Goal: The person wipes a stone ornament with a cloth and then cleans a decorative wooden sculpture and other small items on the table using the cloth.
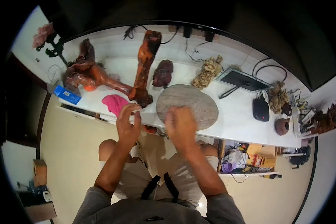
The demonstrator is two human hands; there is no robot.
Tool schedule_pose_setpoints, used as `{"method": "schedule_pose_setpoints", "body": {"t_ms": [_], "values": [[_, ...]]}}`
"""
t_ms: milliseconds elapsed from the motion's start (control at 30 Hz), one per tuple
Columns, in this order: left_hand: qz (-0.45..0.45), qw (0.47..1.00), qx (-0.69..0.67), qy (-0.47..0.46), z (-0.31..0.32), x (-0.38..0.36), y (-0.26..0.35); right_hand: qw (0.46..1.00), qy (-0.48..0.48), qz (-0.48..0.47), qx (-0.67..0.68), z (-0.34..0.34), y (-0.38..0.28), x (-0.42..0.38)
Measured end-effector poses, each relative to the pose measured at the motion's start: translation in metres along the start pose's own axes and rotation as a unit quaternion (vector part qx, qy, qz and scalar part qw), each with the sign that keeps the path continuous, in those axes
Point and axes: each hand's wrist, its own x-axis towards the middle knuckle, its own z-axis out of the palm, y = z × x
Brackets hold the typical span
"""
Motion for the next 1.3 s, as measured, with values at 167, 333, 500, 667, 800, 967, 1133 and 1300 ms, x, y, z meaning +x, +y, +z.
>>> {"method": "schedule_pose_setpoints", "body": {"t_ms": [167, 333, 500, 667, 800, 967, 1133, 1300], "values": [[-0.085, 0.992, 0.066, 0.058, -0.037, 0.023, -0.077, 0.971, -0.071, -0.175, 0.146, 0.108, -0.054, -0.012], [-0.142, 0.981, 0.071, 0.112, -0.039, 0.017, -0.146, 0.975, -0.065, -0.204, 0.059, 0.182, -0.062, -0.001], [-0.308, 0.943, -0.084, 0.09, -0.049, 0.012, -0.15, 0.983, -0.146, -0.106, 0.014, 0.214, -0.053, -0.004], [-0.221, 0.933, -0.268, 0.095, -0.062, 0.019, -0.095, 0.971, -0.187, -0.03, 0.144, 0.153, -0.055, -0.002], [-0.112, 0.941, -0.28, 0.154, -0.024, 0.031, -0.057, 0.978, -0.083, -0.031, 0.187, 0.048, -0.043, 0.012], [0.029, 0.986, -0.149, -0.075, 0.038, 0.057, 0.001, 0.999, 0.029, 0.017, -0.009, -0.037, 0.03, 0.029], [0.086, 0.976, -0.023, -0.199, 0.091, 0.06, 0.01, 0.995, -0.026, -0.055, -0.081, -0.037, 0.053, 0.043], [0.088, 0.962, 0.055, -0.254, 0.104, 0.053, -0.004, 0.992, -0.071, -0.045, -0.099, -0.018, 0.057, 0.043]]}}
